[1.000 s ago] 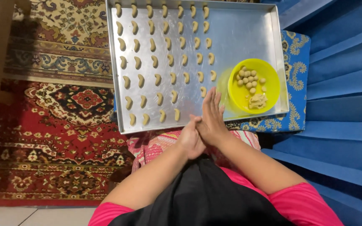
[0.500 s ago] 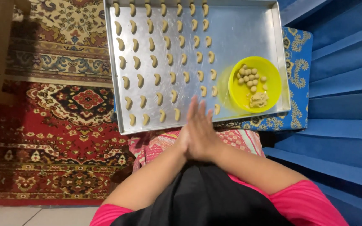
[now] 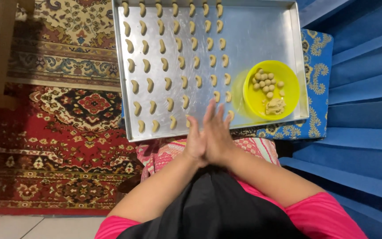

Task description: Shaping small pieces of dough into crescent-shaped cookies and arranging them on a baking tray.

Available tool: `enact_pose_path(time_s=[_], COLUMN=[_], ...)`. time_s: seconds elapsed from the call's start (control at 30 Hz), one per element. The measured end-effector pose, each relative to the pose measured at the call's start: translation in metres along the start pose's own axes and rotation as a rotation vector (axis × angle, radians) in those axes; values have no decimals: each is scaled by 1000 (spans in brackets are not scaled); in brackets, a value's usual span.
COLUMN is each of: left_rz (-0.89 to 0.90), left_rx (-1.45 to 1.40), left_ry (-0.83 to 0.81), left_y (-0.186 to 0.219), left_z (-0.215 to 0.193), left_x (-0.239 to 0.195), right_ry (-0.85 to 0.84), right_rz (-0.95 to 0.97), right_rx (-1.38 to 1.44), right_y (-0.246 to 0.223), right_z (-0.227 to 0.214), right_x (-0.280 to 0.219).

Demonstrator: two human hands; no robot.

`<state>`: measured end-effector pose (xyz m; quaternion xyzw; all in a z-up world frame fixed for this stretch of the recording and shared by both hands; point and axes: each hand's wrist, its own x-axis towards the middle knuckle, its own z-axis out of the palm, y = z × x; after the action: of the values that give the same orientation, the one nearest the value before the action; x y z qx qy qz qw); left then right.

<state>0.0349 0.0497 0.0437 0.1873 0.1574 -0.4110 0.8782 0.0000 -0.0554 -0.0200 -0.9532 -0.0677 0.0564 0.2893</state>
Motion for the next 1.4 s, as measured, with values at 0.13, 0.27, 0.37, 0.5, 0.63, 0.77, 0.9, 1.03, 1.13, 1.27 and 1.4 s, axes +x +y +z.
enact_pose_path(time_s=[0.13,0.27,0.37,0.5,0.63,0.77,0.9,1.03,1.13,1.27,1.4], left_rz=[-77,-14,-63,-117,-77,-77,-129,-159,-140,-123,-65], left_rx=[-88,-119,-140,-141,-222,-110,-188,-420,-500,-296,-259], left_ry=[63,22,62,128,141,60,-27,-180,-162,67,93], left_y=[-26,-16,-30,-19,-1,2,-30,-21,-18,-20,-18], left_z=[-47,-38,-57,-27,-16,1,-81,-81,-87,-80,-59], left_x=[24,23,24,8,9,-2,33,38,37,35,21], right_ry=[76,-95,-48,51,-129,-39,-88,106,361,346,342], right_rz=[78,-88,21,87,-90,67,77,99,-103,-194,-149], right_rx=[17,-89,-26,41,65,19,179,739,223,279,329], right_y=[7,3,24,4,-4,1,-22,-4,14,1,9], right_z=[-13,10,0,-9,-3,-22,-48,-66,-60,-46,-31], right_x=[7,-14,10,10,-9,13,13,11,-7,-22,-24])
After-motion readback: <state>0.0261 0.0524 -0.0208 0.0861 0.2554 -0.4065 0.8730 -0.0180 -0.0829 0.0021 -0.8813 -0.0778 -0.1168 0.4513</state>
